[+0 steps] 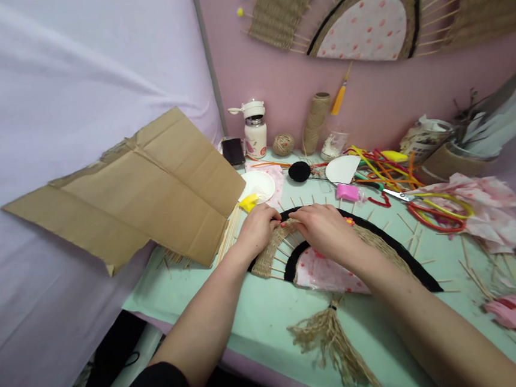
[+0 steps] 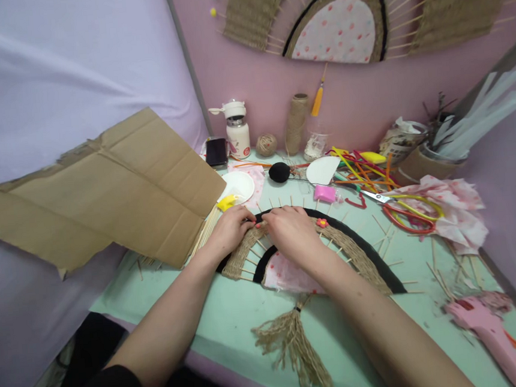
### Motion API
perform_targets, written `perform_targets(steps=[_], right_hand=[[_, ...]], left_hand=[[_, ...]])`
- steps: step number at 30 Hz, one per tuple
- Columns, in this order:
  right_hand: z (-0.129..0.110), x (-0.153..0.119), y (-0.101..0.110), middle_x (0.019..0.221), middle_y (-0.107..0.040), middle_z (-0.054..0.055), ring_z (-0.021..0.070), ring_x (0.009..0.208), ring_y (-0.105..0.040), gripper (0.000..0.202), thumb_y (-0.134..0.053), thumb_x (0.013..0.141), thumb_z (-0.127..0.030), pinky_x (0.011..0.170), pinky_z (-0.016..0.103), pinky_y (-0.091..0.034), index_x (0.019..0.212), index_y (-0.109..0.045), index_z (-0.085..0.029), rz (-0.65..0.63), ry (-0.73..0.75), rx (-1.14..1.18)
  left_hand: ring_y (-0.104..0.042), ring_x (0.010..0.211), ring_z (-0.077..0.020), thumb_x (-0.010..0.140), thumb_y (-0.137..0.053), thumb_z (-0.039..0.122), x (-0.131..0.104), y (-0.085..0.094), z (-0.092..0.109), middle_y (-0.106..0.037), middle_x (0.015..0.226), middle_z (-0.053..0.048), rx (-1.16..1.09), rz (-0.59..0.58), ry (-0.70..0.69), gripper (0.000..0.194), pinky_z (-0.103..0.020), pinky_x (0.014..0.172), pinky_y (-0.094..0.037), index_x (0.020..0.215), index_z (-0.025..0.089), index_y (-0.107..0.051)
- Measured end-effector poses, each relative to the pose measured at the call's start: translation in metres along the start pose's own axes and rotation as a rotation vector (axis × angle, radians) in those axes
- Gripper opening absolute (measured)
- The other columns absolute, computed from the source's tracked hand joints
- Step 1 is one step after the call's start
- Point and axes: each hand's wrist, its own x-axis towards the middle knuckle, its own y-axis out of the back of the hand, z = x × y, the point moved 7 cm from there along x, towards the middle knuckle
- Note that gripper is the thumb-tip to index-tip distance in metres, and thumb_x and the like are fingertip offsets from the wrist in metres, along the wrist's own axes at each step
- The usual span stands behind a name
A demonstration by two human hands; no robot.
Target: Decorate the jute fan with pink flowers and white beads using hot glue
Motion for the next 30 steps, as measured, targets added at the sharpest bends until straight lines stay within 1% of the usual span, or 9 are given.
perform_targets(steps=[6,14,18,21,23,25,26,28,30], right_hand=[[-0.002,0.0,0.0,0.109,-0.073,0.008,0.0269,0.103,-0.062,0.031,-0.044,0.097,-0.022,0.082,0.036,-0.038,0.113,-0.07,-0.019,-0.007,0.004,0.001],[0.001,0.0,-0.001,0.11,-0.073,0.008,0.0267,0.102,-0.063,0.032,-0.043,0.097,-0.022,0.082,0.036,-0.038,0.113,-0.07,-0.019,-0.002,0.003,0.006],[0.002,0.0,-0.003,0.109,-0.073,0.009,0.0268,0.102,-0.063,0.032,-0.043,0.097,-0.022,0.082,0.037,-0.038,0.112,-0.07,-0.019,-0.007,0.003,0.015],[0.001,0.0,-0.003,0.109,-0.073,0.01,0.0268,0.103,-0.063,0.032,-0.042,0.097,-0.021,0.082,0.037,-0.038,0.112,-0.07,-0.019,-0.007,0.002,0.025],[0.001,0.0,-0.001,0.11,-0.072,0.011,0.0274,0.103,-0.062,0.033,-0.042,0.096,-0.021,0.083,0.037,-0.038,0.114,-0.069,-0.018,-0.001,0.003,0.033],[-0.001,-0.001,0.0,0.112,-0.072,0.012,0.027,0.105,-0.061,0.036,-0.041,0.097,-0.019,0.085,0.037,-0.038,0.124,-0.064,-0.019,0.008,0.016,0.043],[-0.002,-0.001,0.0,0.114,-0.071,0.011,0.0261,0.106,-0.06,0.04,-0.039,0.096,-0.017,0.086,0.037,-0.037,0.131,-0.059,-0.02,0.013,0.031,0.052],[-0.008,-0.002,-0.002,0.117,-0.07,0.01,0.0238,0.109,-0.058,0.051,-0.037,0.094,-0.01,0.089,0.035,-0.035,0.143,-0.046,-0.023,0.032,0.085,0.079],[-0.014,-0.002,-0.006,0.12,-0.069,0.011,0.0228,0.112,-0.057,0.062,-0.036,0.089,-0.003,0.092,0.036,-0.033,0.149,-0.037,-0.022,0.05,0.151,0.114]], left_hand=[[-0.059,0.094,-0.0202,0.085,-0.058,0.016,0.001,-0.005,-0.003,-0.065,0.09,-0.007,0.001,-0.024,-0.011,0.014,-0.033,0.087,-0.045,0.086,0.016,-0.072],[-0.06,0.094,-0.0205,0.085,-0.061,0.02,0.001,-0.003,-0.001,-0.068,0.094,-0.008,0.009,-0.029,-0.01,0.016,-0.032,0.086,-0.046,0.096,0.015,-0.072],[-0.061,0.095,-0.0208,0.085,-0.06,0.021,0.001,-0.004,-0.002,-0.069,0.094,-0.008,0.021,-0.037,-0.017,0.017,-0.032,0.086,-0.046,0.095,0.016,-0.073],[-0.062,0.096,-0.0213,0.085,-0.059,0.02,0.0,-0.002,-0.003,-0.07,0.098,-0.009,0.004,-0.025,-0.003,0.018,-0.033,0.087,-0.047,0.098,0.016,-0.072],[-0.062,0.098,-0.021,0.085,-0.058,0.016,-0.001,0.002,-0.004,-0.071,0.101,-0.009,-0.02,0.0,0.027,0.022,-0.033,0.089,-0.047,0.102,0.016,-0.07],[-0.063,0.098,-0.0201,0.083,-0.056,0.012,-0.002,0.007,-0.004,-0.071,0.103,-0.008,-0.05,0.022,0.066,0.027,-0.032,0.09,-0.047,0.107,0.016,-0.069],[-0.063,0.097,-0.0197,0.083,-0.055,0.01,-0.002,0.008,-0.005,-0.071,0.102,-0.007,-0.061,0.026,0.086,0.028,-0.032,0.089,-0.047,0.107,0.017,-0.068],[-0.063,0.094,-0.0198,0.082,-0.053,0.009,-0.003,0.012,-0.005,-0.072,0.098,-0.007,-0.065,0.032,0.127,0.029,-0.032,0.088,-0.048,0.105,0.017,-0.068],[-0.064,0.093,-0.0204,0.083,-0.051,0.01,-0.004,0.017,-0.006,-0.072,0.099,-0.008,-0.056,0.066,0.171,0.028,-0.033,0.088,-0.048,0.103,0.017,-0.069]])
